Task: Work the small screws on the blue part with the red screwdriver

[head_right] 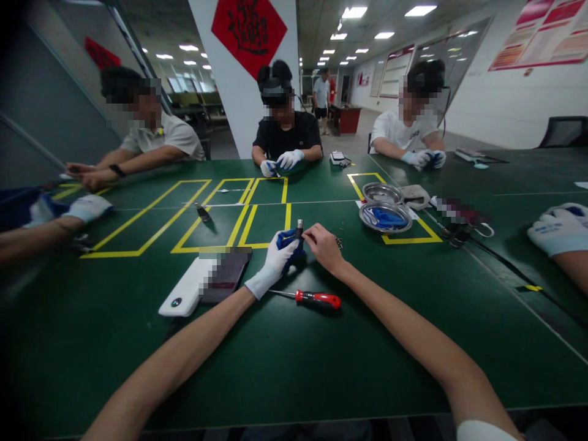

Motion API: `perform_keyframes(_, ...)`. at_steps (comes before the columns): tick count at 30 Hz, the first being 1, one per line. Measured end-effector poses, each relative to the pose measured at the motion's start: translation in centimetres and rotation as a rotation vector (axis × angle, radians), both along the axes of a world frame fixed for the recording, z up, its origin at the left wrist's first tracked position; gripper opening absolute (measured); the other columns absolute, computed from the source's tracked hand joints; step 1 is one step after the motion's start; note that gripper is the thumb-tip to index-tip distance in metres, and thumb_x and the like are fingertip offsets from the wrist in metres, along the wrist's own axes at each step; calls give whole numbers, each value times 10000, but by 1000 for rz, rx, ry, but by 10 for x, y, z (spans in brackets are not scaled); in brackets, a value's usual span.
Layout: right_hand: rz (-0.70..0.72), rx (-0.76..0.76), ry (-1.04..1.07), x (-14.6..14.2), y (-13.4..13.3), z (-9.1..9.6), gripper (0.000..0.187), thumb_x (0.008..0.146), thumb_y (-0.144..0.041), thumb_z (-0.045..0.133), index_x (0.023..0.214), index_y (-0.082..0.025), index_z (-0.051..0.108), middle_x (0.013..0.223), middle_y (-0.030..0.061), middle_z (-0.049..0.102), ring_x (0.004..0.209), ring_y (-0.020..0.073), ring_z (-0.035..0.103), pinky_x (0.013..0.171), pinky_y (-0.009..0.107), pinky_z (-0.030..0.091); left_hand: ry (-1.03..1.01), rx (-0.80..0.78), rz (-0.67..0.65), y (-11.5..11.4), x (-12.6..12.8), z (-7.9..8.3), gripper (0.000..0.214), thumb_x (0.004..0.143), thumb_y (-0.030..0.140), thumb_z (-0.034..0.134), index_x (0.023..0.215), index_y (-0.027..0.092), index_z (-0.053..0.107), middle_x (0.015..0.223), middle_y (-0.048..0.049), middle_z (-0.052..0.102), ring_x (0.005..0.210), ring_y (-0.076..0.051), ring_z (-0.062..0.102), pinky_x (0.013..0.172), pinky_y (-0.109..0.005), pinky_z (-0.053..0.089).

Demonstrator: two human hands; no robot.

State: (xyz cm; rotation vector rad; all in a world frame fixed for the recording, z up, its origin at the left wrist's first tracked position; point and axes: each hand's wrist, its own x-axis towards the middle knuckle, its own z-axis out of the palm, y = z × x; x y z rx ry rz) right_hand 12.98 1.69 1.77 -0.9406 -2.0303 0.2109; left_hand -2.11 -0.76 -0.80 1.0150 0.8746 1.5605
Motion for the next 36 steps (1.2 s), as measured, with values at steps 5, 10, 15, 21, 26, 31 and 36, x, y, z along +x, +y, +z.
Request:
perform_keyframes(5, -11, 81, -137, 2, -2, -2, 169, 939, -212, 467, 915, -177, 631, 929, 73, 611, 817, 178, 591, 743, 295, 476, -14, 2, -3, 6, -2, -8, 403, 699, 401, 726, 981, 163, 564, 934, -45, 622, 809, -138, 593, 764, -310, 511)
perform_keyframes(10, -48, 166, -179, 1, -4, -6, 219, 957, -219, 429, 955, -166, 641, 952, 89, 623, 832, 176, 596, 748, 288, 479, 29, 0, -10, 9, -3, -12, 380, 708, 405, 717, 963, 156, 584, 887, -35, 622, 772, -126, 583, 755, -288, 498)
perform_keyframes(15, -78, 207, -244, -1, -6, -9, 229, 954, -234, 437, 995, -174, 654, 972, 93, 640, 845, 184, 603, 727, 293, 477, -25, -9, -5, 10, -2, -11, 373, 698, 402, 724, 947, 162, 585, 888, -29, 623, 755, -118, 583, 743, -278, 492)
perform_keyframes(21, -21, 182, -230, -2, -9, -14, 254, 941, -223, 444, 1100, -186, 639, 1041, 105, 640, 890, 193, 608, 738, 301, 488, -52, 7, -21, 8, -2, -9, 376, 685, 339, 745, 966, 162, 571, 935, -36, 624, 803, -125, 598, 793, -290, 491)
perform_keyframes(26, 31, 23, 25, 5, 4, -13, 206, 912, -226, 474, 1027, -194, 641, 951, 60, 653, 789, 160, 615, 709, 287, 506, 3, 14, -25, 5, -1, -6, 472, 640, 284, 779, 1033, 164, 548, 970, -48, 627, 826, -142, 603, 790, -307, 503)
perform_keyframes(31, -229, -102, -55, 33, 36, -8, 161, 869, -251, 542, 953, -175, 656, 872, 62, 663, 770, 181, 610, 724, 322, 500, 4, -55, -71, 3, -1, -5, 531, 661, 297, 760, 1118, 195, 510, 1093, -81, 618, 865, -169, 617, 794, -373, 535)
perform_keyframes(36, -285, -120, -312, 52, 53, -15, 120, 830, -280, 625, 847, -185, 695, 874, 98, 652, 845, 228, 593, 724, 351, 497, -36, -76, -56, 6, 0, -8, 522, 664, 287, 755, 1130, 204, 535, 1118, -73, 605, 914, -169, 610, 835, -382, 537)
